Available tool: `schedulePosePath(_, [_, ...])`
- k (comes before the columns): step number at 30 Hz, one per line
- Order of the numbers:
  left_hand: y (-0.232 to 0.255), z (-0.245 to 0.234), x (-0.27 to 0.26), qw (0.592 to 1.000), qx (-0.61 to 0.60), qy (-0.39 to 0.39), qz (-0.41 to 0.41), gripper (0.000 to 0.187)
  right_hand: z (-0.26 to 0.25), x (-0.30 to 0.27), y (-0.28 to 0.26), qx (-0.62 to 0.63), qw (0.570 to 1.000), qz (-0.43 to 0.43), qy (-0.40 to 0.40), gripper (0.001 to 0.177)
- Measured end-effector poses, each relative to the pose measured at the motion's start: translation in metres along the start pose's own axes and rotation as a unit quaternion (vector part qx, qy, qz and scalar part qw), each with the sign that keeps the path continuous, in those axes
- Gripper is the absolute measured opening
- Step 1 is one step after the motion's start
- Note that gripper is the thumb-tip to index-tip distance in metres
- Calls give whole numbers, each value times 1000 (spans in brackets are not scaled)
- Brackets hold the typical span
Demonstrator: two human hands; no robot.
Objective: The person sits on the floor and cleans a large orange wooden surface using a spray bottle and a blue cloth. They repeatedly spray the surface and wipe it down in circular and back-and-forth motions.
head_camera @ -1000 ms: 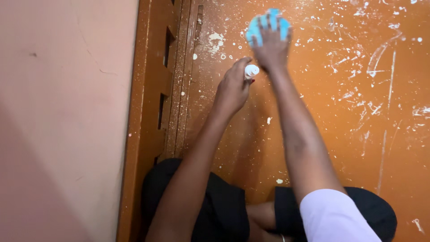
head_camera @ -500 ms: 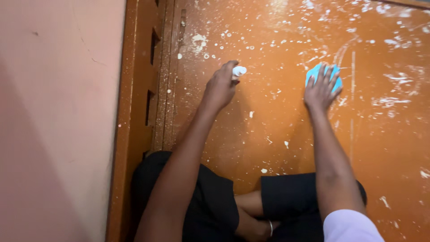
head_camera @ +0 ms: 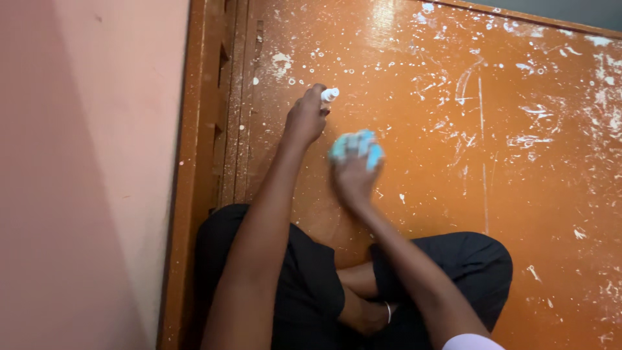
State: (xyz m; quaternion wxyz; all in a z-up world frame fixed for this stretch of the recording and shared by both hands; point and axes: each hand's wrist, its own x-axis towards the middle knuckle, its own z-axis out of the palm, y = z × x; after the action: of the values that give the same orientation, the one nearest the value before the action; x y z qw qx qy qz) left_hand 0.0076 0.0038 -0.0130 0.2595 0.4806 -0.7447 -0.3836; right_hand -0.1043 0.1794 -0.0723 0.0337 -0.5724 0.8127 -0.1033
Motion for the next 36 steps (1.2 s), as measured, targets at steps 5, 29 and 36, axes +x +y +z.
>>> schedulePosePath(5, [5,-2,-1,999,-15,-14,-26,39,1,-26,-117,84,974,-212,-4,67])
schedulePosePath(29, [3,6,2,999,-32,26,12,38,-10,72,54,-42,998,48,-29,61])
schedulePosePath(36, [-8,9,-1,1000,-9,-18,-16,38,7,-19,0,-51,999,10,-8,62])
